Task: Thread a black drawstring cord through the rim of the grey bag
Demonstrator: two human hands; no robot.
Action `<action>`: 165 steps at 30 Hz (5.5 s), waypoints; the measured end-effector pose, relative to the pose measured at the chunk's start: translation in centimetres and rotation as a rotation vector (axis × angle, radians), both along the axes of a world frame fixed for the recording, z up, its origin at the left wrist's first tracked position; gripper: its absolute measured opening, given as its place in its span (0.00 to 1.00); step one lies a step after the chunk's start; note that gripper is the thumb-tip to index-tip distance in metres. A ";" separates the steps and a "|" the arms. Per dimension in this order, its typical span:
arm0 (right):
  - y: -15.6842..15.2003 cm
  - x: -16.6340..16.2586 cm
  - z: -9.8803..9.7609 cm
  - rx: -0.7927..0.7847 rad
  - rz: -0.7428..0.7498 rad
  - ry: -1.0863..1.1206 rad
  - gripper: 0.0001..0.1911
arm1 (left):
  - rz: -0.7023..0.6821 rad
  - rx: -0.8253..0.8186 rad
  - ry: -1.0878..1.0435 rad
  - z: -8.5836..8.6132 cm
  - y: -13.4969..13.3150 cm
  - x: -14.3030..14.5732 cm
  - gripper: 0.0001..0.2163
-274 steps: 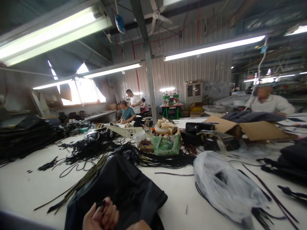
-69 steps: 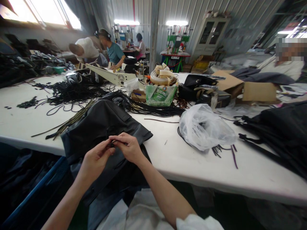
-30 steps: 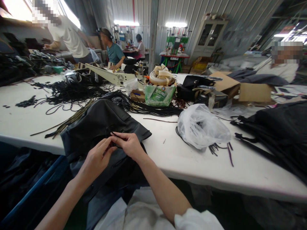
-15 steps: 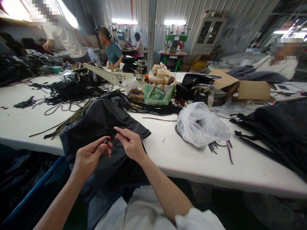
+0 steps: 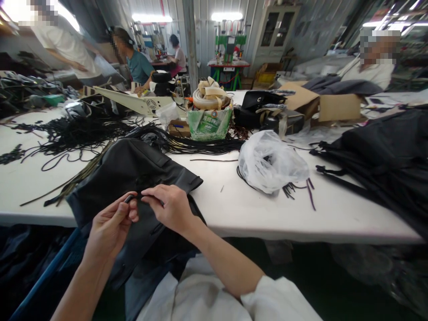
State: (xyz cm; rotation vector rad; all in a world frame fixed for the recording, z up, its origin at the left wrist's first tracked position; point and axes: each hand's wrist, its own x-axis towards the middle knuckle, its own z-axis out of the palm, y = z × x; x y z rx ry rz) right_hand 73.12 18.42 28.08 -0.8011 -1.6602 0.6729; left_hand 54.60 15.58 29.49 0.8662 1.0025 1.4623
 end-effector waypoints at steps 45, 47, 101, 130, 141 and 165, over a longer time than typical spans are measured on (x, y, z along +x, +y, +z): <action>0.0 -0.8 -0.1 0.149 -0.073 -0.212 0.05 | 0.063 0.109 0.269 -2.6 -0.5 0.0 0.20; 0.0 -0.8 -0.1 0.145 -0.057 -0.216 0.05 | 0.069 0.115 0.317 -3.1 -0.6 -0.2 0.20; -4.8 0.7 -1.3 -0.065 0.009 -0.033 0.12 | -0.190 -0.257 -0.255 -4.8 0.0 -0.4 0.29; -5.2 -0.9 -0.9 0.108 -0.230 -0.439 0.12 | -0.061 -0.118 -0.048 -4.7 -2.1 0.3 0.24; -5.0 -1.7 -1.3 0.056 -0.296 -0.329 0.12 | 0.041 -0.095 -0.061 -4.5 -1.9 1.3 0.27; -4.7 -2.3 -2.0 0.124 -0.259 -0.410 0.09 | 0.103 0.068 0.203 -6.7 -2.5 0.3 0.18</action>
